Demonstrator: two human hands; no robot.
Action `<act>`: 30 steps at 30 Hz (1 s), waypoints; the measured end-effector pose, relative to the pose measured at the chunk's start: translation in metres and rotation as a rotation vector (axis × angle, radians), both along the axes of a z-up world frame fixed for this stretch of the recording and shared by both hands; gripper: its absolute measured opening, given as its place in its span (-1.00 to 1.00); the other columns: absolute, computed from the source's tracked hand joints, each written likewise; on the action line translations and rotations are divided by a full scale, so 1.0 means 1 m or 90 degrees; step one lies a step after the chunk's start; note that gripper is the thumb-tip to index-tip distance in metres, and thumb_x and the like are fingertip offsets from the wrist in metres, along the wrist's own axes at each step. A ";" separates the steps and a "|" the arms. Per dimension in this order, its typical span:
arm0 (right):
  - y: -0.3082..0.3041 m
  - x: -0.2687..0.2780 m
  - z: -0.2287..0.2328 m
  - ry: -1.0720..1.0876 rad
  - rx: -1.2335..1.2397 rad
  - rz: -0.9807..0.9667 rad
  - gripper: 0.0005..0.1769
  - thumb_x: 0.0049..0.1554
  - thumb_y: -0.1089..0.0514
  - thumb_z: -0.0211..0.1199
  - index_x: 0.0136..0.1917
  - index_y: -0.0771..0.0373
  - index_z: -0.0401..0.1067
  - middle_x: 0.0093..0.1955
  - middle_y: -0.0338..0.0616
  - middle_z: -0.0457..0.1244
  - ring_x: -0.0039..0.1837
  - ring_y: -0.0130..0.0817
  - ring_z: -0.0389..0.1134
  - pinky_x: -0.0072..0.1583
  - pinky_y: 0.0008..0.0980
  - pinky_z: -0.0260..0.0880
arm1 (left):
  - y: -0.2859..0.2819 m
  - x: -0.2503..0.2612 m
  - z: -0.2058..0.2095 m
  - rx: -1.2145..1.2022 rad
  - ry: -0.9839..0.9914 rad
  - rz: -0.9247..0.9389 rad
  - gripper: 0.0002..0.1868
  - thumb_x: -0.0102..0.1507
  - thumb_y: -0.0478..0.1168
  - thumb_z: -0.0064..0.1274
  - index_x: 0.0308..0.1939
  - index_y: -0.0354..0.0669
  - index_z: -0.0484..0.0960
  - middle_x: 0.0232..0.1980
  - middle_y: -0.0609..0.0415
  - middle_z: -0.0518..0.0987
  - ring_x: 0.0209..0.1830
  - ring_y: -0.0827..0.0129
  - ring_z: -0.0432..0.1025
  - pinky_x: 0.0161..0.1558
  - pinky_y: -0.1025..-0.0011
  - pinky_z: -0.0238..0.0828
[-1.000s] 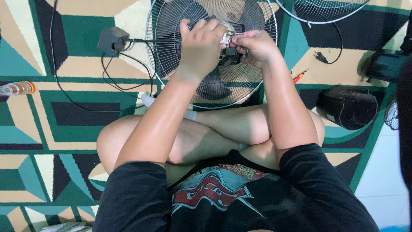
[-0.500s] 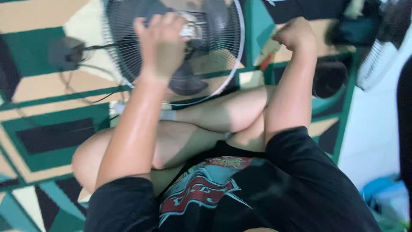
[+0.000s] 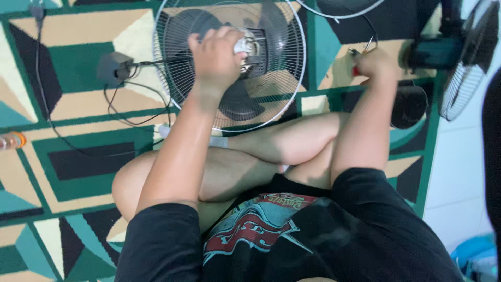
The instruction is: The person disassembles an electric fan by removing the front grille and motor housing, then uses a screwdriver to adjust internal components and reassembles the fan.
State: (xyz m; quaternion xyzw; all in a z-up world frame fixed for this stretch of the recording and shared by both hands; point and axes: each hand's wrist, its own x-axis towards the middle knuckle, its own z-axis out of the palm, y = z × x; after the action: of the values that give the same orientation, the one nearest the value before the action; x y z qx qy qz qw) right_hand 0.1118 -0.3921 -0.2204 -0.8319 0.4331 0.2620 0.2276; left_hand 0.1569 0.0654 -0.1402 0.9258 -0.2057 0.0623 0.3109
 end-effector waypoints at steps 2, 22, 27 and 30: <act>0.022 0.002 0.031 -0.280 0.104 0.070 -0.67 0.22 0.18 0.17 0.23 0.36 0.39 -0.13 -0.09 0.34 -0.18 -0.33 0.39 -0.21 -0.37 0.43 | -0.001 0.000 0.000 -0.017 0.024 0.006 -0.60 0.10 -0.18 0.37 0.02 -0.01 0.70 0.02 0.20 0.61 0.06 0.19 0.44 0.19 -0.13 0.04; 0.210 0.024 0.100 -0.650 0.216 0.561 -0.78 0.26 0.35 0.46 0.13 0.35 0.47 -0.01 -0.03 0.36 -0.03 -0.28 0.41 0.01 -0.39 0.42 | -0.003 0.003 0.001 -0.052 -0.030 0.030 -0.62 -0.02 -0.24 0.45 -0.14 0.01 0.74 -0.13 0.22 0.60 -0.04 0.20 0.46 0.15 -0.11 0.08; 0.214 0.023 0.101 -0.656 0.200 0.564 -0.76 0.25 0.34 0.47 0.14 0.34 0.47 -0.01 -0.02 0.36 -0.04 -0.25 0.40 -0.02 -0.37 0.39 | -0.003 0.004 0.000 -0.054 -0.024 0.026 -0.62 -0.01 -0.23 0.46 -0.13 0.01 0.73 -0.14 0.22 0.59 -0.04 0.21 0.46 0.15 -0.10 0.08; 0.216 0.024 0.103 -0.632 0.204 0.569 -0.77 0.26 0.34 0.46 0.14 0.34 0.48 -0.03 -0.02 0.35 -0.07 -0.27 0.38 -0.03 -0.38 0.38 | -0.003 0.004 0.001 -0.050 -0.015 0.027 -0.61 -0.02 -0.22 0.46 -0.13 0.01 0.73 -0.13 0.22 0.59 -0.03 0.22 0.46 0.16 -0.11 0.07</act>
State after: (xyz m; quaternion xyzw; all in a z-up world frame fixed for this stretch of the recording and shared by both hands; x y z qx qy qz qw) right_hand 0.1353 -0.1764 -0.1172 -0.9082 -0.1513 -0.0207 0.3896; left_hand 0.1613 0.0625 -0.1392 0.9162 -0.1871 0.0876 0.3435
